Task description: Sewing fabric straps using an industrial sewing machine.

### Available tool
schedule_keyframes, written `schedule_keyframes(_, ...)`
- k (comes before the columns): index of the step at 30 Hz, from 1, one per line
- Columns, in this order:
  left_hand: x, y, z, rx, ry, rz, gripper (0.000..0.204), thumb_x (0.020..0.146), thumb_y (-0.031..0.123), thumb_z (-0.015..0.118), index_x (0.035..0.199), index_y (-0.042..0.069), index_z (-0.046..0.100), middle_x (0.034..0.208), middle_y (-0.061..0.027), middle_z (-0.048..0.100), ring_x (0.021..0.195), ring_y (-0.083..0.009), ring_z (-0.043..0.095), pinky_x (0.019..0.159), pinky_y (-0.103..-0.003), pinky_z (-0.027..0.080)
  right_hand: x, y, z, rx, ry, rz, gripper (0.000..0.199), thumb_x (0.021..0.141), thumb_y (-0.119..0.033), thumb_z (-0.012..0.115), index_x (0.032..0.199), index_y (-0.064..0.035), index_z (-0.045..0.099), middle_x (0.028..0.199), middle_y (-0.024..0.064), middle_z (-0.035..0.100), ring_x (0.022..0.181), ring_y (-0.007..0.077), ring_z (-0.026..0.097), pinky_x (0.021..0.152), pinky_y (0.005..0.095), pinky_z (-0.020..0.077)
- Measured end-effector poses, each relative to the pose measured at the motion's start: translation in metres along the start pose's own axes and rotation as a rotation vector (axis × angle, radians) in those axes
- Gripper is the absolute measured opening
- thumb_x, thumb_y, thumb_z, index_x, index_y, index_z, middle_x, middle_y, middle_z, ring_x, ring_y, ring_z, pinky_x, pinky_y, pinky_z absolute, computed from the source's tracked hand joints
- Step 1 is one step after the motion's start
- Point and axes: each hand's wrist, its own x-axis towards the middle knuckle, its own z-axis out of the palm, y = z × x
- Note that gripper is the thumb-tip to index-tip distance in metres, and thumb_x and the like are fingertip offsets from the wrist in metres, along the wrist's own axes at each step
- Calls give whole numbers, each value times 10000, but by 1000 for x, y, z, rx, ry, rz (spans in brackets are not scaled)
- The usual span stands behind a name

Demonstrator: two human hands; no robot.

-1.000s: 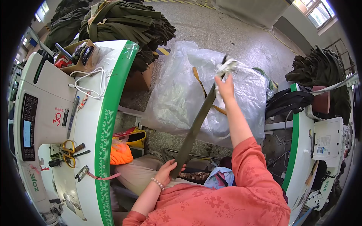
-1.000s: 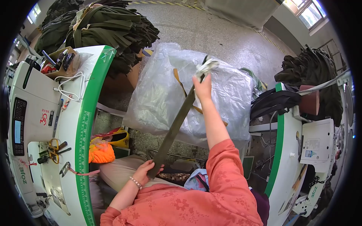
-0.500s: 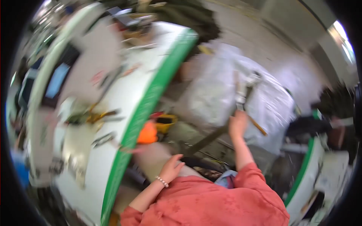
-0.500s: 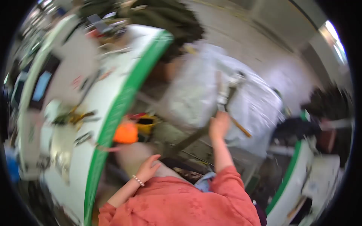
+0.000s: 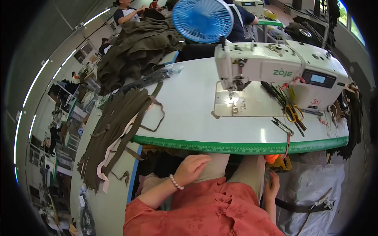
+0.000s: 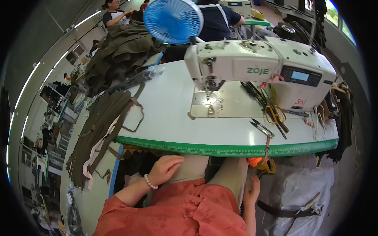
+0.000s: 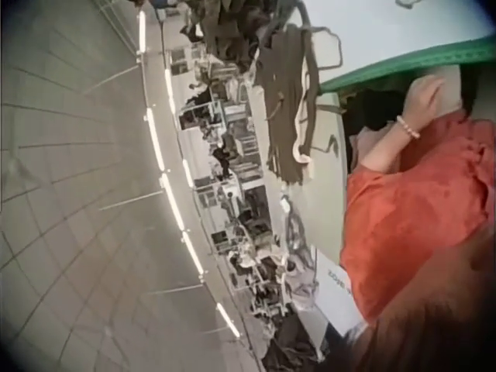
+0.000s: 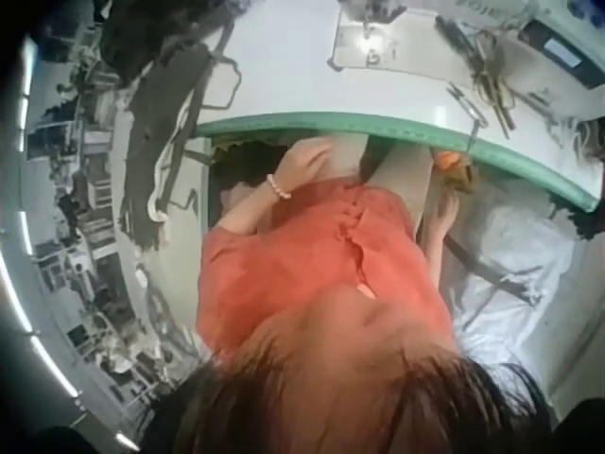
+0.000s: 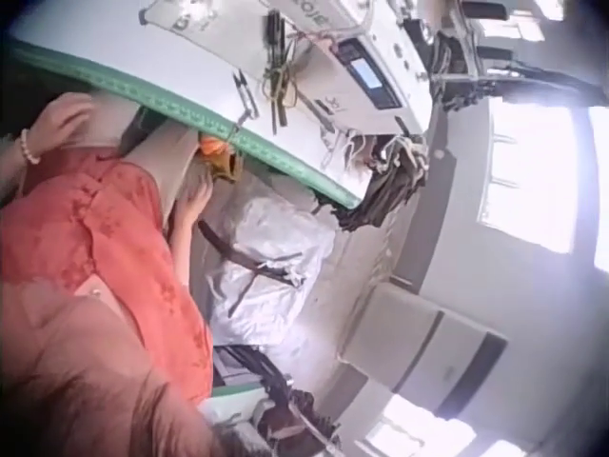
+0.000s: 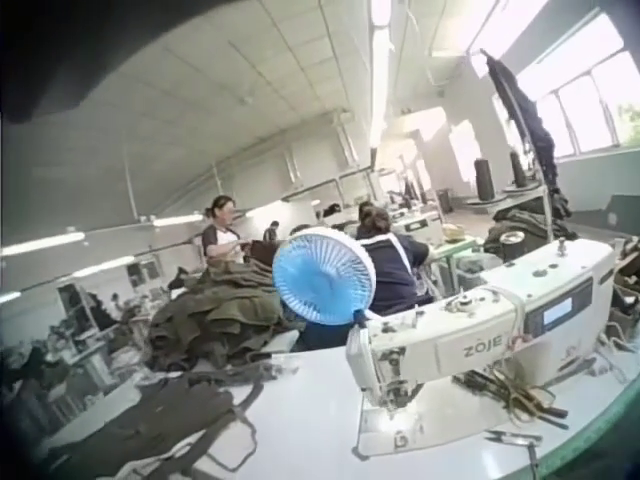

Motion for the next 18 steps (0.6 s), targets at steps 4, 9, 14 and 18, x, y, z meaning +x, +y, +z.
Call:
schedule_keyframes(4, -30, -68, -104, 168, 308, -224, 139, 822, 58, 662, 956, 21, 660, 950, -100, 665, 872, -287, 643, 771, -345, 511, 7, -99, 30, 202, -388, -74, 238, 819, 21, 615, 1050, -30, 641, 1001, 140, 645, 890, 263, 633, 779, 328, 492)
schedule_keyframes(9, -76, -189, -206, 540, 417, -516, 321, 804, 157, 700, 1083, 38, 594, 1021, -107, 570, 953, -293, 575, 814, -396, 471, 33, -221, 87, 265, -690, -270, 192, 796, 32, 638, 969, -41, 675, 881, 100, 670, 776, 237, 648, 701, 304, 505)
schedule_keyframes(14, -129, -223, -235, 848, 381, -597, 339, 788, 162, 708, 1075, 25, 591, 1078, -129, 538, 1016, -304, 542, 871, -417, 443, 92, -342, 202, 201, -848, -789, 213, 768, 40, 648, 957, -54, 672, 907, 106, 670, 836, 304, 634, 724, 371, 515)
schedule_keyframes(18, -172, -269, -250, 722, 349, -724, 293, 807, 158, 681, 1059, 39, 590, 1023, -118, 547, 991, -297, 551, 849, -422, 447, 127, -419, 325, 157, -825, -1107, 230, 741, 23, 660, 958, -54, 643, 1032, 99, 647, 912, 299, 620, 777, 383, 502)
